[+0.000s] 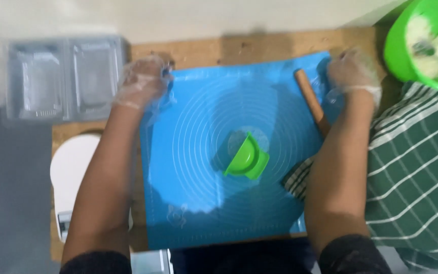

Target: Rolling out dough, placing it in a mold, adding filling, and sealing the mold to create pastries.

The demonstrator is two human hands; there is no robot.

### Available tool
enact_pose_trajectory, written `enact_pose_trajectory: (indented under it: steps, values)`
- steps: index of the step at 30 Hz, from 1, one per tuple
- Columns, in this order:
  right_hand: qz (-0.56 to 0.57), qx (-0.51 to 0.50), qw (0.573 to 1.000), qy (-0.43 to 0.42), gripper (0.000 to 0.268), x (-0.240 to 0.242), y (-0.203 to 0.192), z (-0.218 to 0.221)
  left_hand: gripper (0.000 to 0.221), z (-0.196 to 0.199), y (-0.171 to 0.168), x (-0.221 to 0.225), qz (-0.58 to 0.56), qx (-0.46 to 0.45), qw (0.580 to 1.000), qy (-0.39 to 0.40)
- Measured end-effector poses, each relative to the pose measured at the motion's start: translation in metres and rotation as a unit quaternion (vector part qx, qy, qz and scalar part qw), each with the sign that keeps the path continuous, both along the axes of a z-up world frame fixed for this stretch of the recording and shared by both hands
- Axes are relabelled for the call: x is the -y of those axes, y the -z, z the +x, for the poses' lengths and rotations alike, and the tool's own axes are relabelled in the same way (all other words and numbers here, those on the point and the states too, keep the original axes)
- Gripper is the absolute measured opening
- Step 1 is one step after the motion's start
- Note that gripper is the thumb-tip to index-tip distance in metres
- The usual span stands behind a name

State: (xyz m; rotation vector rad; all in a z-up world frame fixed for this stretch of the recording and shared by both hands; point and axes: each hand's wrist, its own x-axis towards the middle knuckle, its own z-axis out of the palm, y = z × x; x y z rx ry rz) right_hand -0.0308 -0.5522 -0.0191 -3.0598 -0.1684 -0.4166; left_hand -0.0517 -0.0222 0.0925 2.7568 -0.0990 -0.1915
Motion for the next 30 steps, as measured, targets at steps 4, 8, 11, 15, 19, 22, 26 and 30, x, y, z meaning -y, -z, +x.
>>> enact_pose_trajectory:
  steps: [4,8,11,15,19,22,26,30]
  values:
    - [-0.223,-0.045,0.97,0.088,0.027,0.032,0.046,0.022,0.015,0.013,-0.011,0.008,-0.09,-0.152,0.981,-0.083]
    - [0.218,-0.271,0.901,0.259,0.028,-0.081,-0.133,-0.037,0.022,-0.012,-0.017,0.003,-0.099,-0.073,0.991,-0.048]
    - [0.223,-0.297,0.888,0.27,0.048,-0.094,-0.153,-0.045,0.012,0.003,0.018,-0.009,0.014,0.025,0.998,0.053]
    - [0.169,-0.321,0.878,0.312,0.04,-0.091,-0.155,-0.041,0.009,0.005,0.023,-0.015,-0.005,0.049,0.997,0.066]
    - [0.208,-0.288,0.88,0.316,0.048,-0.082,-0.144,-0.034,0.014,0.006,0.02,-0.016,0.003,0.059,0.995,0.079]
    - [0.259,-0.21,0.896,0.294,0.042,-0.076,-0.136,-0.034,0.009,0.009,0.024,-0.016,0.028,0.064,0.995,0.077]
    - [0.329,-0.059,0.912,0.238,0.041,-0.049,-0.101,-0.026,0.026,0.0,-0.015,0.009,-0.304,-0.132,0.912,-0.243]
    - [0.357,-0.023,0.893,0.274,0.042,-0.043,-0.079,-0.016,0.014,0.008,0.009,-0.003,-0.032,-0.021,0.999,0.014]
